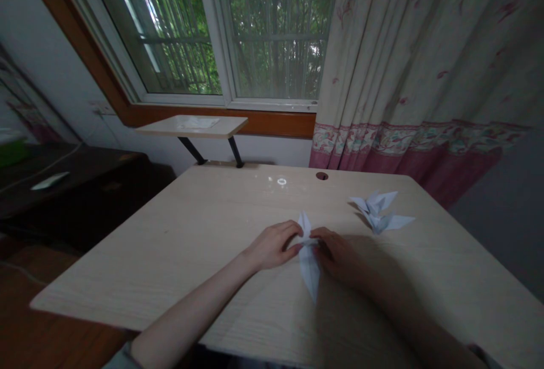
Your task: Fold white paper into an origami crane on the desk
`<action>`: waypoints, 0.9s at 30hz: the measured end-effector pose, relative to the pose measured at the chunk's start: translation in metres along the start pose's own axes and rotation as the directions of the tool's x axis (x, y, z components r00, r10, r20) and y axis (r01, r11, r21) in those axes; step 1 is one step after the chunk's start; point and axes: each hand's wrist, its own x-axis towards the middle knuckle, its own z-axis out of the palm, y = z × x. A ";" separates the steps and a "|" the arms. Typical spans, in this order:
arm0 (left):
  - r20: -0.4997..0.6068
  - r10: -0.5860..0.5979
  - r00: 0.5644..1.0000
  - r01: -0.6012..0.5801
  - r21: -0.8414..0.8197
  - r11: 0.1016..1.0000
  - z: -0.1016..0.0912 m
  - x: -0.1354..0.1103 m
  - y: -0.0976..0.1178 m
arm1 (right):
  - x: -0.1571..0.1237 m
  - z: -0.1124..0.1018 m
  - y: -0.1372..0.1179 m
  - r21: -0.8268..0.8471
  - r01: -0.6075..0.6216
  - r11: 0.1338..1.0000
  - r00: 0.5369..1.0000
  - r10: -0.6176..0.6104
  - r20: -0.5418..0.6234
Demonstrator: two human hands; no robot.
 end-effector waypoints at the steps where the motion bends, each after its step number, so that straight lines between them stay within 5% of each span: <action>1: -0.007 -0.027 1.000 0.027 -0.005 1.000 0.000 0.000 0.000 | 0.001 0.001 0.000 0.012 -0.003 1.000 1.000 0.003 -0.013; 9: -0.062 -0.184 0.981 0.173 -0.152 0.973 0.006 -0.001 -0.003 | 0.003 0.007 0.006 0.029 -0.019 0.999 0.992 0.023 -0.121; 18: -0.141 -0.037 0.989 0.020 -0.122 0.992 0.012 0.000 -0.011 | 0.004 0.007 0.011 -0.018 0.062 0.998 0.984 -0.064 -0.165; 27: -0.116 -0.032 0.993 0.035 0.020 0.999 0.013 -0.001 -0.014 | 0.002 0.007 0.014 -0.130 0.012 0.991 0.998 -0.020 -0.059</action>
